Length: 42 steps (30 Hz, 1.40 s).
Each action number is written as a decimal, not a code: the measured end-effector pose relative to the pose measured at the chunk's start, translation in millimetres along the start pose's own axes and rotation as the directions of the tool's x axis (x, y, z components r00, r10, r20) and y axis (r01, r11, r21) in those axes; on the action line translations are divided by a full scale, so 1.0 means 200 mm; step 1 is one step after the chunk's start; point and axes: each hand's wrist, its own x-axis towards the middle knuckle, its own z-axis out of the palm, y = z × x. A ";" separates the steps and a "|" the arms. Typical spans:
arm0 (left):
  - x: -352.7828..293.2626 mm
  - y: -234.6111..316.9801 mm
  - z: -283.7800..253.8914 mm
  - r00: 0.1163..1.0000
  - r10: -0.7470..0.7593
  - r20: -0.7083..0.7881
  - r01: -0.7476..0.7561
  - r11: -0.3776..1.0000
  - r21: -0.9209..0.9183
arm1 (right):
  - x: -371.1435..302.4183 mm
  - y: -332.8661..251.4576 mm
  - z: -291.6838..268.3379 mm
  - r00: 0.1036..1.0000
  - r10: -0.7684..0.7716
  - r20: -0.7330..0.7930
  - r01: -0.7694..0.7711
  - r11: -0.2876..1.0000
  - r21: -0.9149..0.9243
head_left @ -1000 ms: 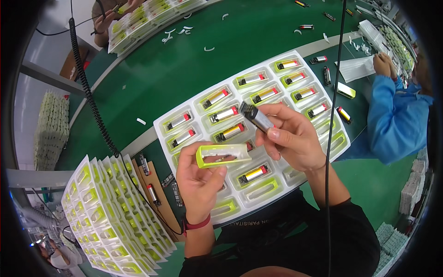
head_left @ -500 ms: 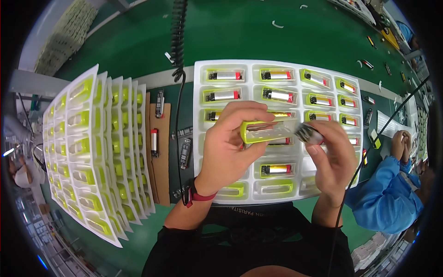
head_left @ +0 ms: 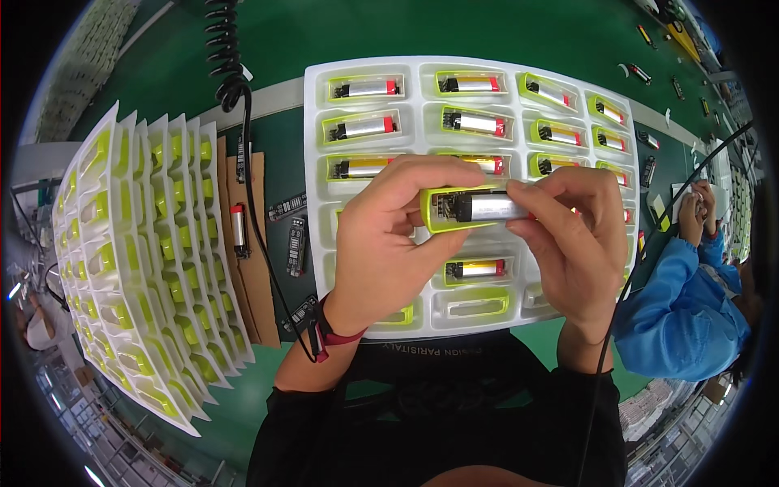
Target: The person is assembling electronic components into yellow plastic casings on a factory production line.
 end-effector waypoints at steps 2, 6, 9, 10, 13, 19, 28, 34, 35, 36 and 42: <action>0.00 0.00 0.00 0.999 0.023 0.027 -0.023 1.000 0.021 | 0.00 0.01 0.00 1.000 -0.012 0.000 0.012 1.000 -0.015; -0.01 -0.03 -0.01 0.998 0.049 0.027 -0.050 0.997 0.050 | 0.00 0.00 0.02 1.000 -0.004 0.022 0.005 0.999 -0.052; -0.01 -0.04 0.00 0.998 0.055 -0.002 -0.055 0.997 0.046 | 0.00 -0.05 0.02 0.996 0.092 0.018 -0.091 0.995 -0.052; -0.01 -0.04 0.00 0.997 0.070 -0.011 -0.070 0.996 0.056 | 0.00 -0.07 0.03 0.990 0.140 0.001 -0.140 0.990 -0.027; -0.02 -0.04 0.00 0.997 0.048 -0.060 -0.047 0.999 0.023 | -0.02 -0.07 0.08 0.960 0.261 -0.104 -0.246 0.959 0.139; -0.02 -0.05 0.00 0.963 0.250 -0.099 -0.239 0.965 0.107 | -0.02 -0.10 0.16 0.875 0.429 -0.225 -0.361 0.887 0.289; -0.03 -0.08 0.03 0.910 0.361 -0.207 -0.302 0.915 0.266 | 0.01 -0.12 0.23 0.846 0.388 -0.365 -0.261 0.900 0.350; -0.01 -0.12 0.07 0.849 0.480 -0.222 -0.369 0.838 0.402 | 0.02 -0.13 0.36 0.817 0.333 -0.471 -0.173 0.921 0.349; -0.01 -0.12 0.08 0.838 0.491 -0.239 -0.375 0.836 0.400 | 0.02 -0.16 0.36 0.841 0.303 -0.448 -0.179 0.938 0.298; 0.00 -0.11 0.07 0.825 0.508 -0.248 -0.392 0.831 0.395 | 0.02 -0.19 0.36 0.862 0.274 -0.427 -0.181 0.952 0.246; 0.00 -0.13 0.01 0.796 0.581 -0.168 -0.474 0.772 0.424 | 0.00 -0.23 0.37 0.916 0.216 -0.337 -0.197 0.976 0.090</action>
